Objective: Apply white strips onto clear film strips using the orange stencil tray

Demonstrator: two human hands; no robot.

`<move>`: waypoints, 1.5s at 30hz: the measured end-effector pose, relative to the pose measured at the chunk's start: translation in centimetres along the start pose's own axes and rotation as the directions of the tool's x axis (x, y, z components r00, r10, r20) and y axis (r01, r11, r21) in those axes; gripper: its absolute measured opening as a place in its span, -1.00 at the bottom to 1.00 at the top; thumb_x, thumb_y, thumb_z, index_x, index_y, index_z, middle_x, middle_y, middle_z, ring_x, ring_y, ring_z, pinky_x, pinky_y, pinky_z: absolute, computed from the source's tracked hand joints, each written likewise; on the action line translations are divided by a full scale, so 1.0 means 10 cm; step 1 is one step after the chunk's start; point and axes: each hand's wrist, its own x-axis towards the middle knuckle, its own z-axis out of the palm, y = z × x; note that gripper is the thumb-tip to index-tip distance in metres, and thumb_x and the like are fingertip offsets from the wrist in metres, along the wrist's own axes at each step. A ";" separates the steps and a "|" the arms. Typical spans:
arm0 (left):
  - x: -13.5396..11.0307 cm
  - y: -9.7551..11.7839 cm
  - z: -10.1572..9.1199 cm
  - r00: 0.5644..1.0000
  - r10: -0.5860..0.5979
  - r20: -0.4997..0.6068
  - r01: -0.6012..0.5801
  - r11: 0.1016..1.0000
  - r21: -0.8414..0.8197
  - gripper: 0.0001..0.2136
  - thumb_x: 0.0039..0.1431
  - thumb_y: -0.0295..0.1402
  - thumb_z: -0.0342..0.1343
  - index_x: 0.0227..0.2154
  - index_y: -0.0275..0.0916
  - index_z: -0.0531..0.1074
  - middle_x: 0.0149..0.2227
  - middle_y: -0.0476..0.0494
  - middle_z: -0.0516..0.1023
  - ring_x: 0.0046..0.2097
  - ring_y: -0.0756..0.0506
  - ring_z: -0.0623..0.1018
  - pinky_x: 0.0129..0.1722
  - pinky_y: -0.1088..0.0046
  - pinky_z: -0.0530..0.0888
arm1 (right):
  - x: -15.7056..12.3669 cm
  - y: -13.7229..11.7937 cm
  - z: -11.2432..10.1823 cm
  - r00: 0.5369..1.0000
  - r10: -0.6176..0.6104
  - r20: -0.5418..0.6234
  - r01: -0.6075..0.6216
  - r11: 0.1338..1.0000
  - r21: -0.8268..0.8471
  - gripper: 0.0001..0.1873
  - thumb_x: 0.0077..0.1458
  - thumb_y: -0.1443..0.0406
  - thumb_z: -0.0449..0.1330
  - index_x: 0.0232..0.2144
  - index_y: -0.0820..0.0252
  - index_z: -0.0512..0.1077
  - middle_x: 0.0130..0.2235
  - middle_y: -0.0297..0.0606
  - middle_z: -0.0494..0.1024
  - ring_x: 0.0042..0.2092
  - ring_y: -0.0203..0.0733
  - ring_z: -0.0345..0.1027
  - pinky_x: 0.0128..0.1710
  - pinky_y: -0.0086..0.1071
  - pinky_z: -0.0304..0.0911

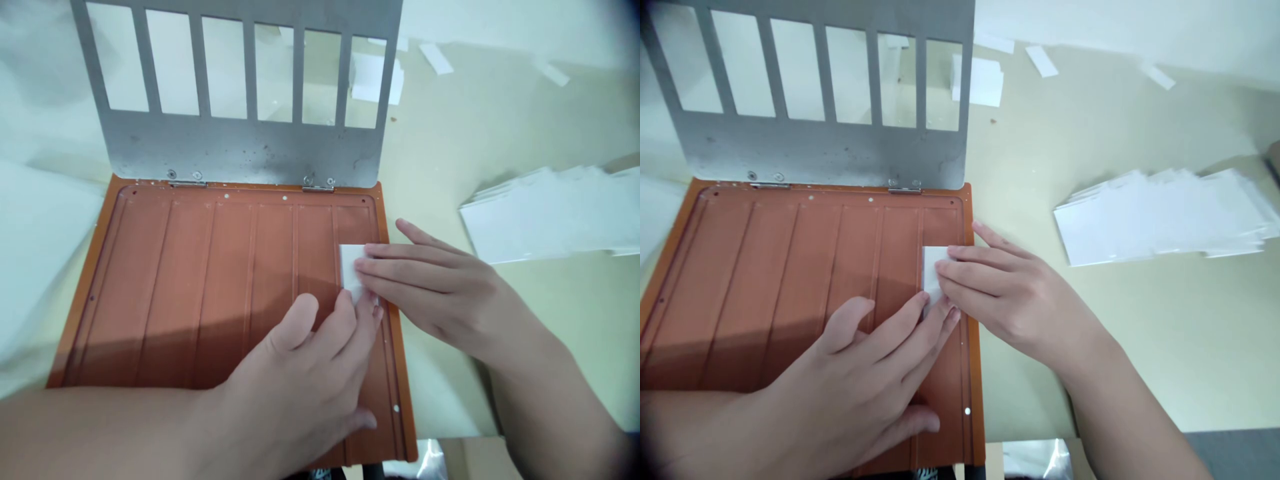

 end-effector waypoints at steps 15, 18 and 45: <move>0.00 0.02 -0.02 0.999 -0.038 -0.006 0.038 0.999 0.016 -0.42 0.28 0.03 -0.03 0.18 -0.30 0.38 0.21 -0.15 0.38 0.17 -0.22 0.21 0.05 0.23 0.16 | 0.01 -0.02 -0.01 1.000 0.020 -0.002 -0.020 1.000 0.023 -0.70 0.22 0.46 0.15 -0.05 0.09 0.51 -0.07 -0.28 0.64 0.06 -0.12 0.49 0.28 0.06 0.22; 0.00 0.01 -0.04 0.998 -0.062 -0.021 0.063 0.998 0.019 -0.43 0.28 0.03 -0.04 0.16 -0.28 0.40 0.22 -0.12 0.37 0.18 -0.23 0.20 0.05 0.22 0.14 | 0.01 -0.01 -0.01 1.000 0.015 0.005 -0.015 1.000 0.019 -0.72 0.23 0.45 0.14 -0.07 0.10 0.51 -0.06 -0.27 0.63 0.06 -0.12 0.49 0.28 0.06 0.22; 0.02 0.00 0.01 0.997 -0.047 -0.060 0.047 0.999 -0.009 -0.41 0.27 0.03 -0.02 0.16 -0.35 0.39 0.22 -0.20 0.40 0.21 -0.26 0.23 0.07 0.18 0.15 | 0.05 0.02 0.07 0.981 0.190 0.031 -0.184 0.972 -0.148 -0.59 0.19 0.34 0.03 0.01 -0.11 0.49 0.16 -0.28 0.42 0.13 0.03 0.24 0.25 0.28 -0.14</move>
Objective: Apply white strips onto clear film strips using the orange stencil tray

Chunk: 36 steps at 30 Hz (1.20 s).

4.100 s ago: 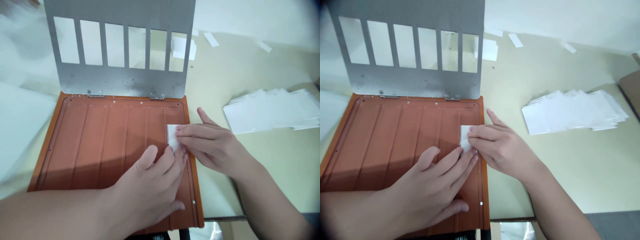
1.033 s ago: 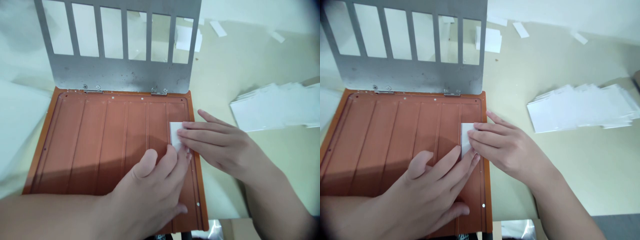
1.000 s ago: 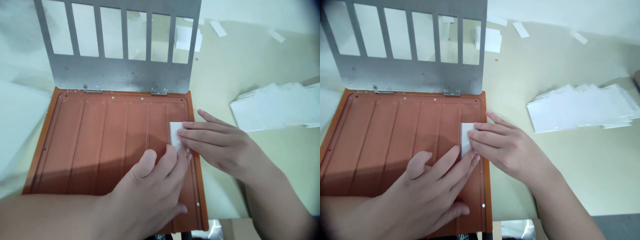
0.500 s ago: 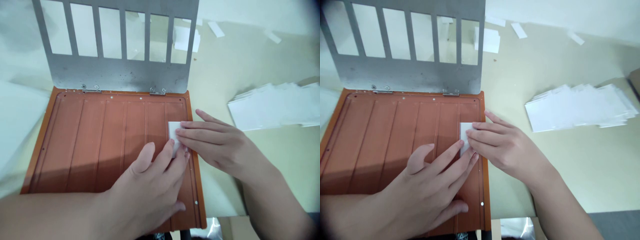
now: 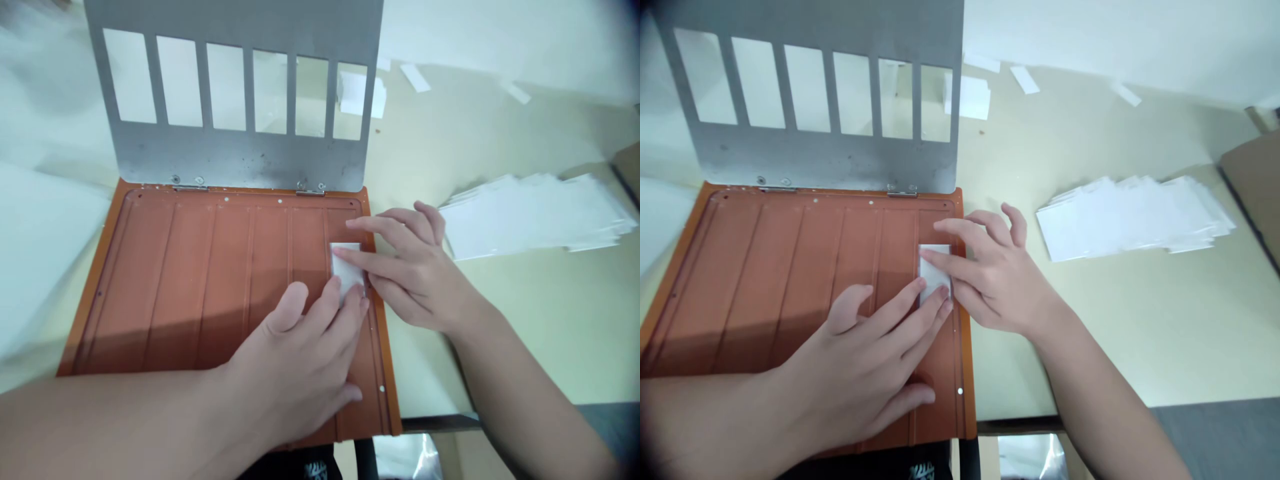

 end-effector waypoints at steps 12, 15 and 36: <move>-0.01 -0.03 0.04 0.997 0.061 -0.050 -0.059 0.997 0.043 -0.37 0.29 0.05 -0.10 0.14 -0.41 0.39 0.20 -0.24 0.43 0.15 -0.28 0.30 0.06 0.11 0.12 | 0.02 0.16 -0.03 0.992 -0.088 -0.088 0.112 0.937 0.331 -0.70 0.02 0.44 0.09 -0.46 0.05 0.59 -0.04 -0.28 0.52 -0.03 -0.05 0.30 0.00 0.01 0.16; -0.01 -0.06 0.06 0.995 0.074 -0.068 -0.072 0.997 0.024 -0.36 0.27 0.05 -0.08 0.13 -0.45 0.39 0.18 -0.28 0.44 0.11 -0.29 0.32 0.04 0.10 0.12 | 0.03 0.17 -0.01 0.993 -0.054 -0.109 0.085 0.951 0.297 -0.72 0.04 0.45 0.09 -0.45 0.06 0.57 -0.09 -0.27 0.53 -0.08 -0.07 0.32 -0.02 -0.02 0.17; 0.11 -0.23 0.31 0.994 0.049 -0.097 -0.058 0.993 -0.099 -0.74 0.37 -0.35 -0.09 -0.26 -0.26 0.51 -0.12 -0.19 0.57 -0.09 -0.16 0.47 -0.11 0.19 0.16 | 0.12 0.08 0.35 0.950 0.300 -0.082 -0.289 0.949 0.122 -0.74 0.17 0.07 0.12 -0.34 0.07 0.47 -0.02 -0.19 0.52 0.03 0.01 0.34 0.05 -0.02 0.11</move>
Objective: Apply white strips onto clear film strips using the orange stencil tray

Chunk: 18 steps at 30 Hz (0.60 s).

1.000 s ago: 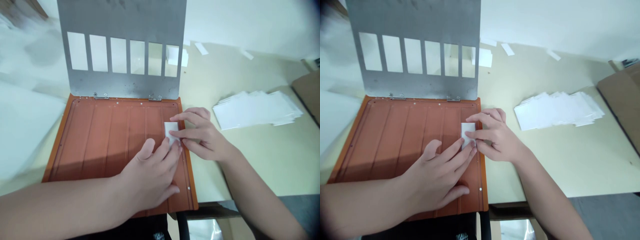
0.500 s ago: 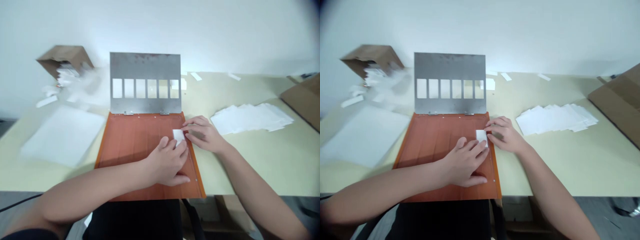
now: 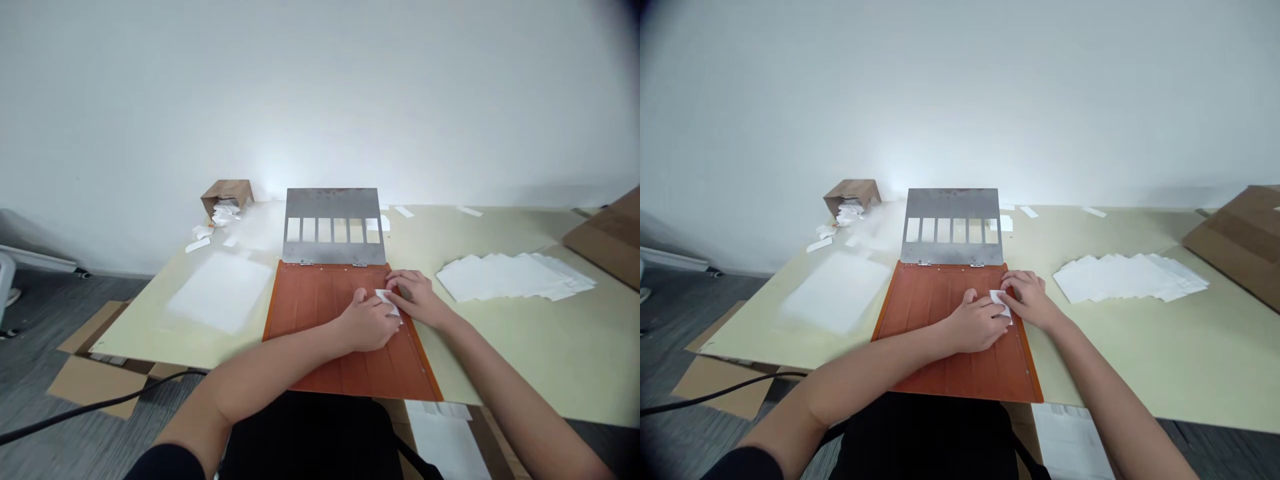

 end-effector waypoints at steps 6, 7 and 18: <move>0.01 -0.11 0.07 0.992 0.012 -0.125 -0.010 1.000 0.017 -0.79 0.34 -0.27 0.00 -0.24 -0.24 0.50 -0.16 -0.15 0.58 -0.08 -0.13 0.45 -0.19 0.28 0.11 | -0.02 -0.20 -0.02 0.985 0.165 -0.047 -0.156 0.977 0.147 -0.70 0.12 0.02 0.13 -0.42 0.10 0.43 -0.05 -0.18 0.55 0.03 0.07 0.33 0.04 0.00 0.12; 0.01 -0.13 0.07 0.990 0.021 -0.143 -0.018 1.000 0.023 -0.80 0.32 -0.26 0.02 -0.26 -0.24 0.50 -0.16 -0.14 0.58 -0.09 -0.12 0.45 -0.19 0.28 0.10 | -0.03 -0.22 -0.02 0.986 0.155 -0.059 -0.144 0.976 0.162 -0.67 0.15 0.01 0.10 -0.39 0.10 0.43 -0.12 -0.19 0.57 -0.03 0.01 0.38 0.01 -0.05 0.17; -0.03 -0.30 -0.29 0.946 0.002 -0.325 -0.002 1.000 0.001 -0.80 0.29 -0.22 0.03 -0.21 -0.11 0.54 -0.11 -0.05 0.59 -0.10 -0.05 0.50 -0.14 0.26 0.12 | -0.03 0.30 -0.37 0.867 0.335 -0.368 -0.397 0.912 -0.106 -0.61 0.22 0.09 -0.02 -0.17 0.08 0.53 -0.08 -0.04 0.55 -0.02 0.16 0.32 0.04 0.27 0.03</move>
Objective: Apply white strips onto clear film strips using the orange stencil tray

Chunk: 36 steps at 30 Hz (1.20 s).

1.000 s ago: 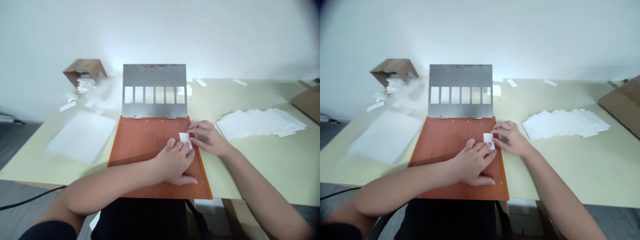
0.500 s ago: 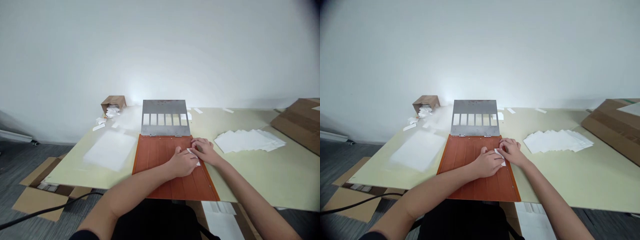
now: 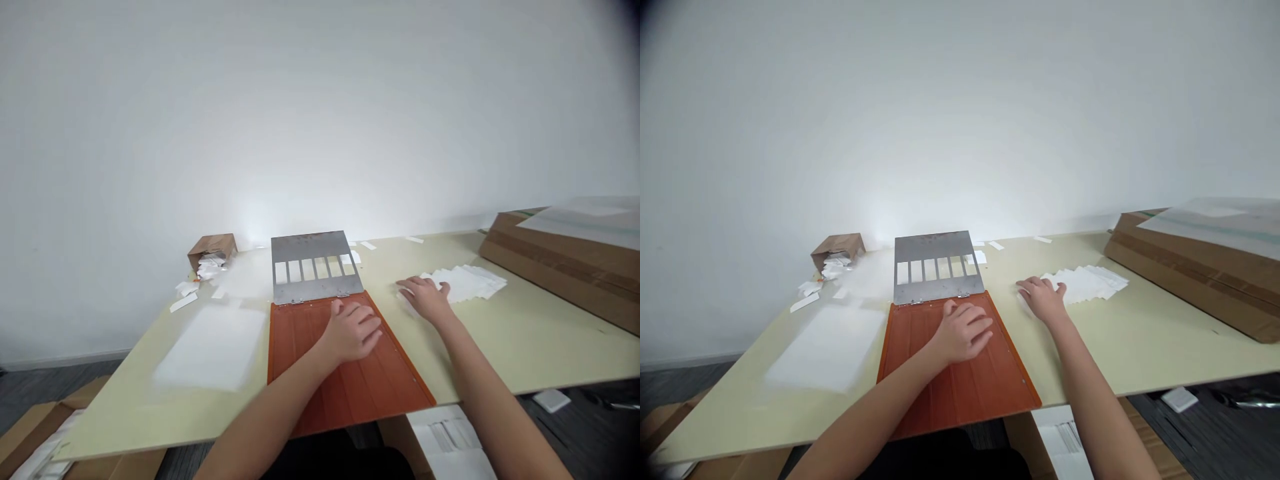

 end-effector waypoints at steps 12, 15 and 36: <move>-1.17 -0.98 -1.46 0.454 -0.890 -0.036 0.884 0.444 0.147 -0.42 0.20 0.08 -0.09 0.13 -0.18 0.38 0.19 -0.43 0.40 0.11 -0.48 0.46 -0.02 -0.26 0.31 | -0.21 0.18 0.19 0.994 0.054 -0.098 -0.079 0.961 -0.265 -0.61 0.15 0.29 -0.01 -0.03 0.09 0.47 0.11 0.01 0.43 0.10 0.26 0.16 -0.03 0.36 0.03; -1.78 -1.15 -1.57 0.188 -0.979 -0.085 0.957 0.163 0.238 -0.17 0.02 0.18 -0.02 0.17 -0.43 0.31 0.25 -0.73 0.23 0.21 -0.73 0.26 -0.04 -0.50 0.17 | -0.21 0.18 0.19 0.993 0.044 -0.113 -0.072 0.962 -0.264 -0.63 0.18 0.27 -0.02 -0.04 0.08 0.46 0.12 -0.04 0.43 0.12 0.23 0.16 -0.03 0.28 0.05; -2.25 -1.03 -1.47 0.285 -0.912 -0.295 0.952 0.235 0.194 -0.51 0.33 -0.10 -0.22 0.09 -0.27 0.40 0.11 -0.39 0.50 0.10 -0.34 0.50 0.11 -0.01 0.34 | -0.26 0.15 0.27 0.915 -0.211 -0.343 0.168 0.974 -0.153 -0.65 0.25 0.13 0.00 -0.33 0.10 0.53 -0.11 -0.15 0.60 -0.05 0.08 0.36 -0.10 -0.05 -0.09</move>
